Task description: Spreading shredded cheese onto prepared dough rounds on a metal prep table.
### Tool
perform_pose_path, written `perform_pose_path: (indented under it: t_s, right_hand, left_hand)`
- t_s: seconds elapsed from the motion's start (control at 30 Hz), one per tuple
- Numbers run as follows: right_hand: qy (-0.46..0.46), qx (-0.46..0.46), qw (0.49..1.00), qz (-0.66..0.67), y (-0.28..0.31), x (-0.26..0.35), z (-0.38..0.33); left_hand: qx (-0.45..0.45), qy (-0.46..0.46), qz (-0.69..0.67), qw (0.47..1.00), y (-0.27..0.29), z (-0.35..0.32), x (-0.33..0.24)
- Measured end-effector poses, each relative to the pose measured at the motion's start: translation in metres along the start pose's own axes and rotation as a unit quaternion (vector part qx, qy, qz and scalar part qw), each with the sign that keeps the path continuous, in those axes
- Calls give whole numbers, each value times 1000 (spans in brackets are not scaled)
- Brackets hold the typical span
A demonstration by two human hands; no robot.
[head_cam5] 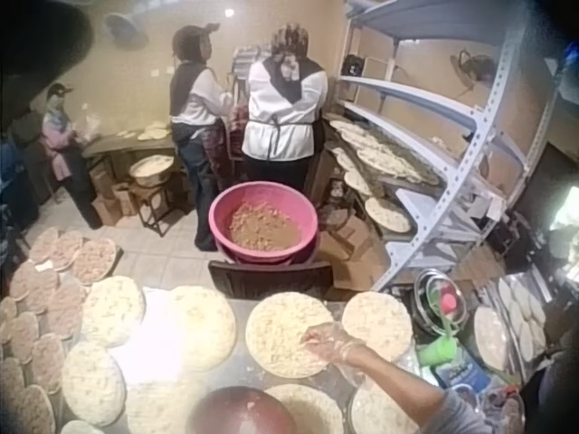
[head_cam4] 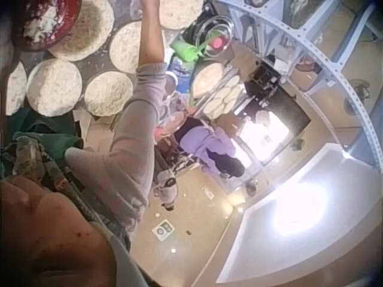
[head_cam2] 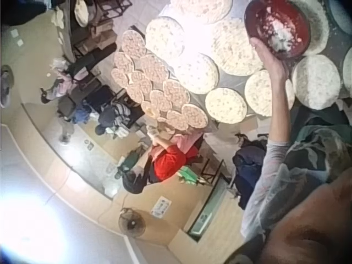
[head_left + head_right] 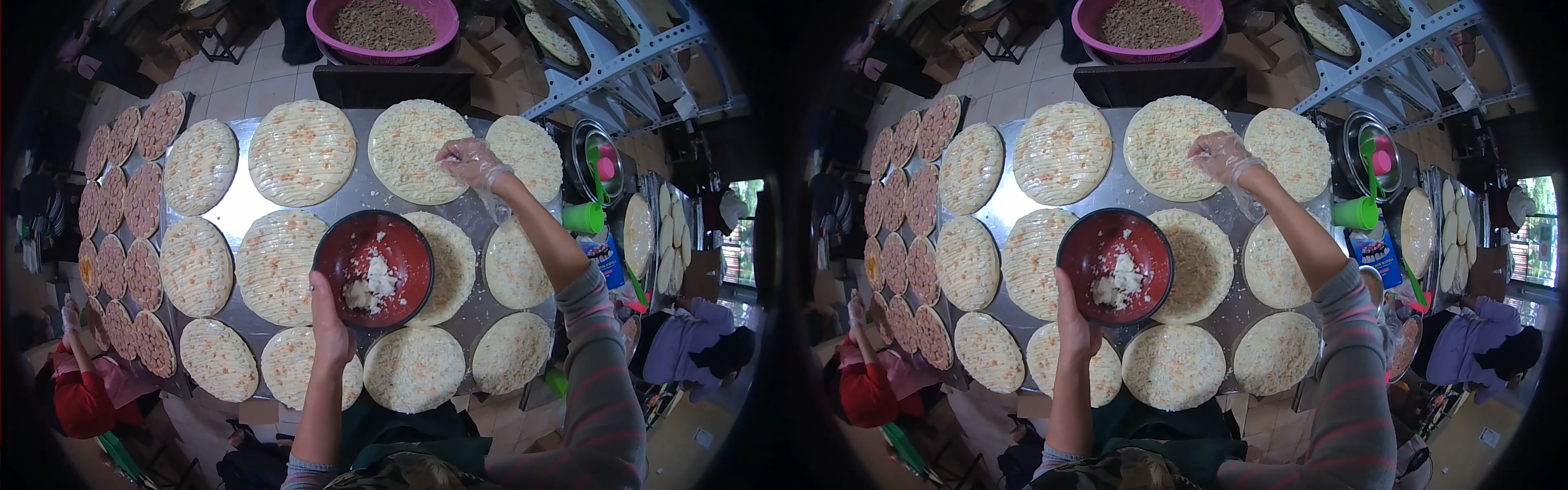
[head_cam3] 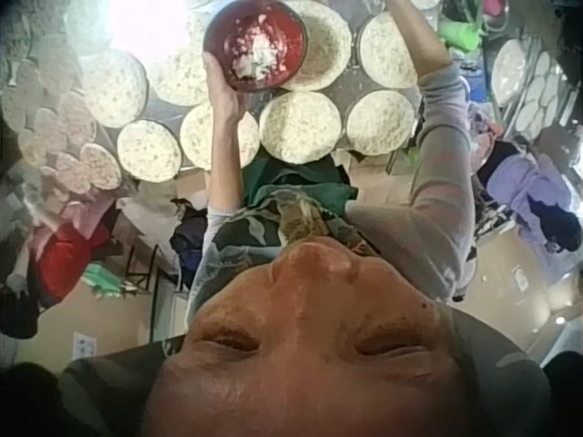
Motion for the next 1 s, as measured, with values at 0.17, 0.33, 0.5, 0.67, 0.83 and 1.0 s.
perform_pose_path:
  t_s: [0.17, 0.33, 0.5, 0.67, 0.83, 1.0]
  right_hand:
    - [-22, -50, 998, -25, 16, -27, -2]
    - [34, -43, 998, 0, 8, -29, -13]
    - [20, -96, 994, -56, 15, 0, 12]
    - [142, -144, 974, -100, -2, 17, 56]
    - [162, -120, 964, -171, -11, 29, 63]
    - [195, -190, 949, -162, 16, 4, 64]
  left_hand:
    - [-32, -10, -12, 999, 18, -18, -14]
    - [-58, 0, -11, 998, 36, -27, -14]
    - [-68, 4, -12, 998, 47, -37, -16]
    - [-59, -1, -14, 998, 45, -45, -21]
    - [-58, -8, -19, 998, 51, -49, -18]
    - [-66, 3, -39, 997, 56, -47, -15]
Point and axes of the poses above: each hand's wrist, its own z-axis towards the middle knuckle, its own y-axis out of the back of the hand, x = y × z, the point moved 5 cm from there along z, towards the middle knuckle, and after that the axes turned 13 degrees about -x, right-handed, at the moved point
